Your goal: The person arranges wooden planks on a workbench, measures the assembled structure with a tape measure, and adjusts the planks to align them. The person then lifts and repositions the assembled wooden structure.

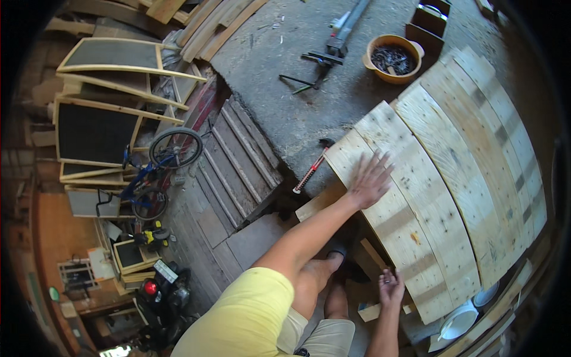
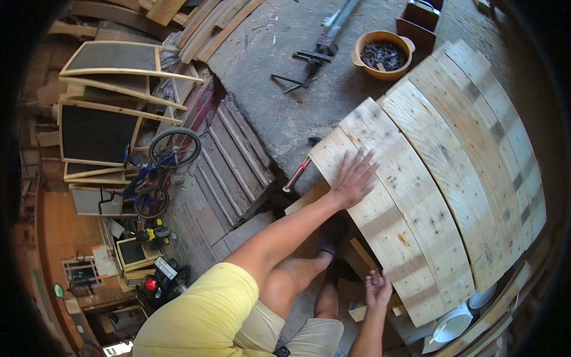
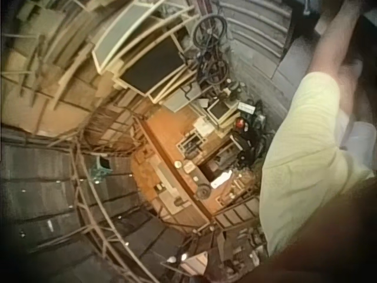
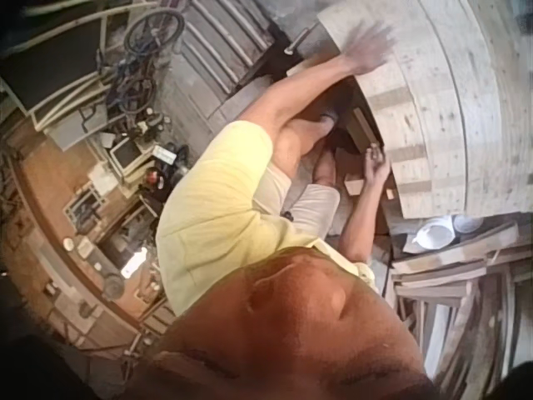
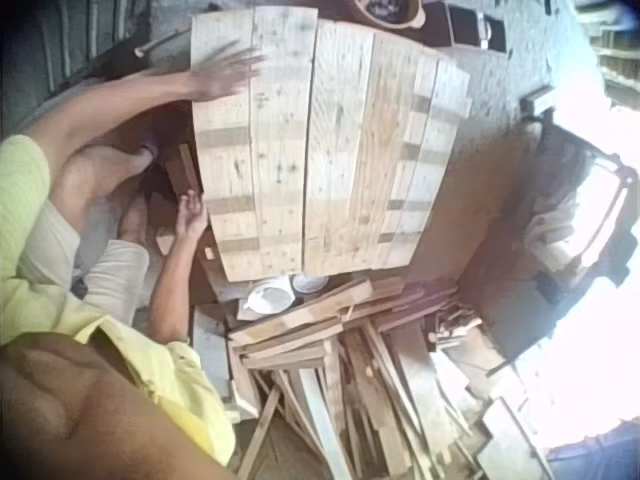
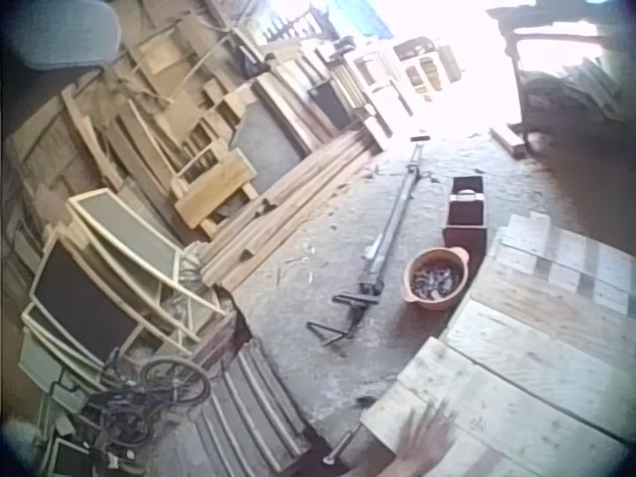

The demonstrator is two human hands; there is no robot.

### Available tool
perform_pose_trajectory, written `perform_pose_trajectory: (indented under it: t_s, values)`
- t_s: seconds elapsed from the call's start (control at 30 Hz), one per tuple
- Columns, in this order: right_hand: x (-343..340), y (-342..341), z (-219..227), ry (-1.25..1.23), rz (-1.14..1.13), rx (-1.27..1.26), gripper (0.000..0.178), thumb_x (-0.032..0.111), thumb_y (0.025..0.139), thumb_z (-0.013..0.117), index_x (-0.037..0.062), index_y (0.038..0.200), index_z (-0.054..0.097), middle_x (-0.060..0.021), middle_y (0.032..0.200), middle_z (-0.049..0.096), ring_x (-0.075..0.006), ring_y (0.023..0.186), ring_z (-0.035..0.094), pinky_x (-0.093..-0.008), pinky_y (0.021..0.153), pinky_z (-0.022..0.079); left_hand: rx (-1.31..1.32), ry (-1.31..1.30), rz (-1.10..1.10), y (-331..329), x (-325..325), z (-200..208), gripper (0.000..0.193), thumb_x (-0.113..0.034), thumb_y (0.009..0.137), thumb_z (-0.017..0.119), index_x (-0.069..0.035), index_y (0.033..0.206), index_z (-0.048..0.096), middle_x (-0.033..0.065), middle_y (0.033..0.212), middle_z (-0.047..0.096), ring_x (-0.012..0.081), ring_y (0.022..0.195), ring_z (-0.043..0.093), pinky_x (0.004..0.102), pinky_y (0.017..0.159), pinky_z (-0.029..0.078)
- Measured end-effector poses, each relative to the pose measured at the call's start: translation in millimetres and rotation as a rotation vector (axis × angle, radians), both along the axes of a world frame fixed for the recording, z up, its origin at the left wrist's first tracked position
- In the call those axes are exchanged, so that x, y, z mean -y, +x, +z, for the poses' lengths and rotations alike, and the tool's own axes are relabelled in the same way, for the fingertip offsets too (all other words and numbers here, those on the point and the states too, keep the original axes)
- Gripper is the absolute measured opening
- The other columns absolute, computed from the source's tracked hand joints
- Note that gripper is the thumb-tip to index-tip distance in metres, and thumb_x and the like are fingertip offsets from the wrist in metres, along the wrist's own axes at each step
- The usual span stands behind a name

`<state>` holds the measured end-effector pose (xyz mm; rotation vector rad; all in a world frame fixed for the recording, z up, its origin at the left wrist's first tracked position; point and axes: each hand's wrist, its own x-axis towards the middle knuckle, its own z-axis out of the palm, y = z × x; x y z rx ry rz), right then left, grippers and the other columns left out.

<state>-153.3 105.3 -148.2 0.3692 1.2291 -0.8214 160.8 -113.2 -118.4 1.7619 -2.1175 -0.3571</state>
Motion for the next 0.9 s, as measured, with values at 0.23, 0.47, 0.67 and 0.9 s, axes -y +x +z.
perform_pose_trajectory:
  t_s: [0.23, 0.47, 0.67, 0.9]
  values:
    - [40.0, -5.7, 11.7, 0.221, -0.191, 0.108, 0.048, 0.019, 0.081, 0.083, -0.0022, 0.116, 0.057, -0.0162, 0.107, 0.064, -0.0264, 0.092, 0.069, -0.0348, 0.081, 0.062, 0.011, 0.093, 0.316, 111.1, -118.1, 15.0, 0.057, -0.038, 0.103, 0.046, -0.009, 0.152, 0.038, 0.0171, 0.164, 0.023, 0.0392, 0.153, 0.014, 0.0582, 0.122, 0.008]
    - [22.9, -31.7, -5.5, 0.155, -0.298, 0.154, 0.051, 0.02, 0.087, 0.078, -0.0014, 0.124, 0.051, -0.0193, 0.119, 0.058, -0.0302, 0.106, 0.063, -0.0378, 0.087, 0.059, 0.016, 0.09, 0.281, 75.6, -61.8, 27.8, 0.057, -0.033, 0.102, 0.05, -0.007, 0.151, 0.037, 0.0206, 0.162, 0.024, 0.0425, 0.152, 0.016, 0.0581, 0.121, 0.013]
    - [26.1, -13.7, 36.6, 0.054, 0.308, -0.14, 0.045, 0.031, 0.095, 0.069, -0.0005, 0.123, 0.054, -0.0165, 0.11, 0.068, -0.0235, 0.094, 0.07, -0.0349, 0.074, 0.061, -0.027, -0.031, -0.18, -28.4, 48.9, 19.2, 0.063, -0.033, 0.096, 0.057, -0.015, 0.153, 0.037, 0.0138, 0.166, 0.017, 0.0377, 0.154, 0.008, 0.0597, 0.122, 0.007]
    - [25.2, -32.8, 58.5, -0.032, 0.402, -0.392, 0.03, 0.033, 0.097, 0.065, 0.0027, 0.098, 0.065, -0.0118, 0.092, 0.072, -0.0163, 0.078, 0.071, -0.0276, 0.06, 0.056, 0.225, 0.04, -0.281, -56.6, 107.8, -7.7, 0.067, -0.04, 0.096, 0.053, -0.019, 0.156, 0.034, 0.0087, 0.168, 0.014, 0.0346, 0.155, 0.006, 0.0604, 0.122, 0.0]
